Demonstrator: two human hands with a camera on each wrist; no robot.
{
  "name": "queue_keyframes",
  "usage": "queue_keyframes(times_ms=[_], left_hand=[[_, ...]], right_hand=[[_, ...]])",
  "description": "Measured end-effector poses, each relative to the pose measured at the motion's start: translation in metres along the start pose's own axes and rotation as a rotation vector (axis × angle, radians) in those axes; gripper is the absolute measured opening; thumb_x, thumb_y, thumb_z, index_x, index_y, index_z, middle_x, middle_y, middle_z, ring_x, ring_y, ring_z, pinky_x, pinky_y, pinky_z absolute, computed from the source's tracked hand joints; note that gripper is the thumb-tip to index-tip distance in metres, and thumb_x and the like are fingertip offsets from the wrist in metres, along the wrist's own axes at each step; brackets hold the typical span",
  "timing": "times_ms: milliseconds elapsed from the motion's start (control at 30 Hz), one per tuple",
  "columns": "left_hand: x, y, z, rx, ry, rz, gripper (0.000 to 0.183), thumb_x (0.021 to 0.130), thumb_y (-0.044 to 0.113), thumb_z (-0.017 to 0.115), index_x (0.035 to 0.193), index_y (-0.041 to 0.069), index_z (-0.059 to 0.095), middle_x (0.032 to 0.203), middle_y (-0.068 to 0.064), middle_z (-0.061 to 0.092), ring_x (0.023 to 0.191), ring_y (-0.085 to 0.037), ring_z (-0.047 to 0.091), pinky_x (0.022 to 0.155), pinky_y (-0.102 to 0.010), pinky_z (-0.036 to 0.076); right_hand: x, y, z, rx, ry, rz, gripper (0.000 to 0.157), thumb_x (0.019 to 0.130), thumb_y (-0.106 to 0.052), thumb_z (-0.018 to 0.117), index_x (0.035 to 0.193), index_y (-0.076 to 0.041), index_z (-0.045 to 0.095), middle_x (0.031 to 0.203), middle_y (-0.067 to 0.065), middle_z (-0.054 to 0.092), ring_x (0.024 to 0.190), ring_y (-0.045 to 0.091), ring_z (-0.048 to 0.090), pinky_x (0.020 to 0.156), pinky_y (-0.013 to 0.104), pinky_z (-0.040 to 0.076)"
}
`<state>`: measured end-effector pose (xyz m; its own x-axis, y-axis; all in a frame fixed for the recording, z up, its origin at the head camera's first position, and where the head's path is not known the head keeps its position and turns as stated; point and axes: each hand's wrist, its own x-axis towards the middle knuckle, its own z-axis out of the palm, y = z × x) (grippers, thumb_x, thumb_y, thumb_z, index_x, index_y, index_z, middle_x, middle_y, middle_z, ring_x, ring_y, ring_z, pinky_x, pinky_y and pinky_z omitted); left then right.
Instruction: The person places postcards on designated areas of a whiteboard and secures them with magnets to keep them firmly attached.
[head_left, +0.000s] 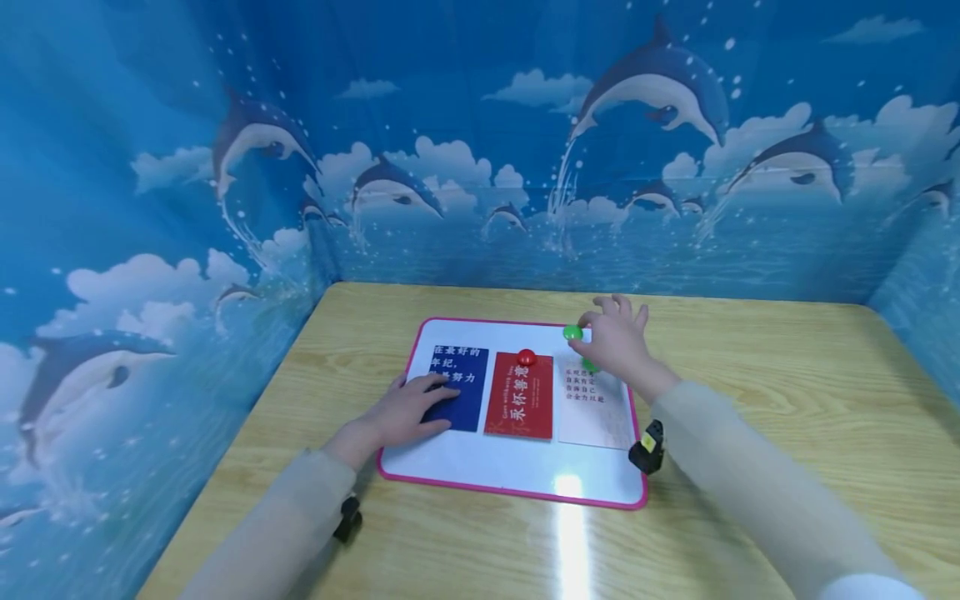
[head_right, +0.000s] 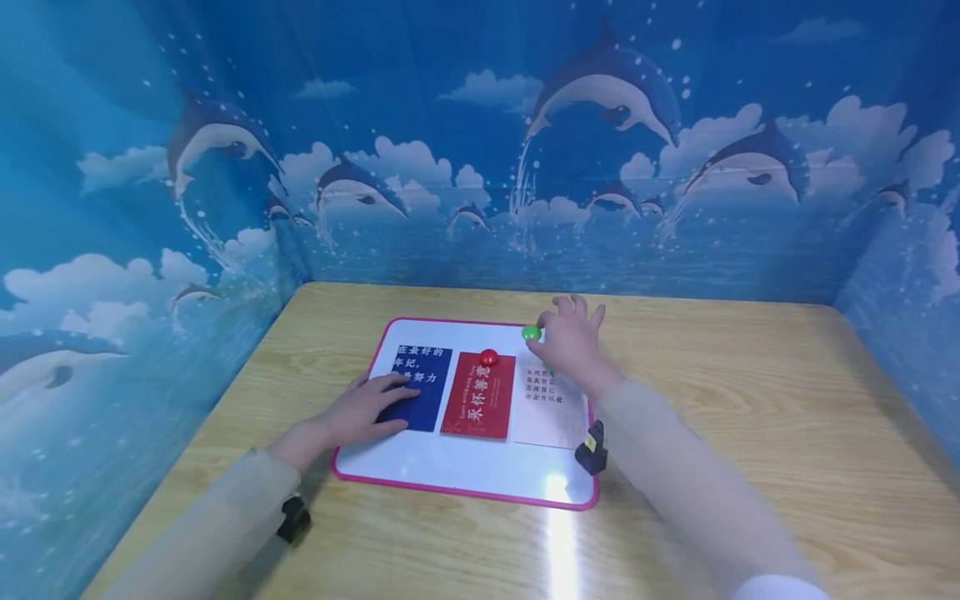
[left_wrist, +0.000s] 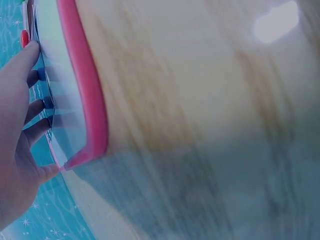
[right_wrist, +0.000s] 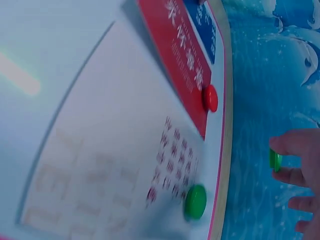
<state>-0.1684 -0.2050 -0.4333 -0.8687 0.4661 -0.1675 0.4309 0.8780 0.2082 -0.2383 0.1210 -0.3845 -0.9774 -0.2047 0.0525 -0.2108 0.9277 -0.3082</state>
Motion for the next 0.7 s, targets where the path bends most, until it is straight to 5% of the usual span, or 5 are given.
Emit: queue_keyframes(times_ms=[700], left_hand=[[0.001,-0.001,0.003,0.037,-0.019,-0.028,0.054,0.090,0.050,0.054,0.139,0.030,0.045,0.148,-0.004,0.039,0.138,-0.025,0.035,0.111,-0.061,0.019]], right_hand=[[0.045,-0.091,0.030,0.014,-0.023,-0.137,0.032,0.085,-0.038,0.066,0.104,-0.013,0.071,0.143,0.015,0.041,0.138,0.040,0.022,0.107,0.070,0.008]])
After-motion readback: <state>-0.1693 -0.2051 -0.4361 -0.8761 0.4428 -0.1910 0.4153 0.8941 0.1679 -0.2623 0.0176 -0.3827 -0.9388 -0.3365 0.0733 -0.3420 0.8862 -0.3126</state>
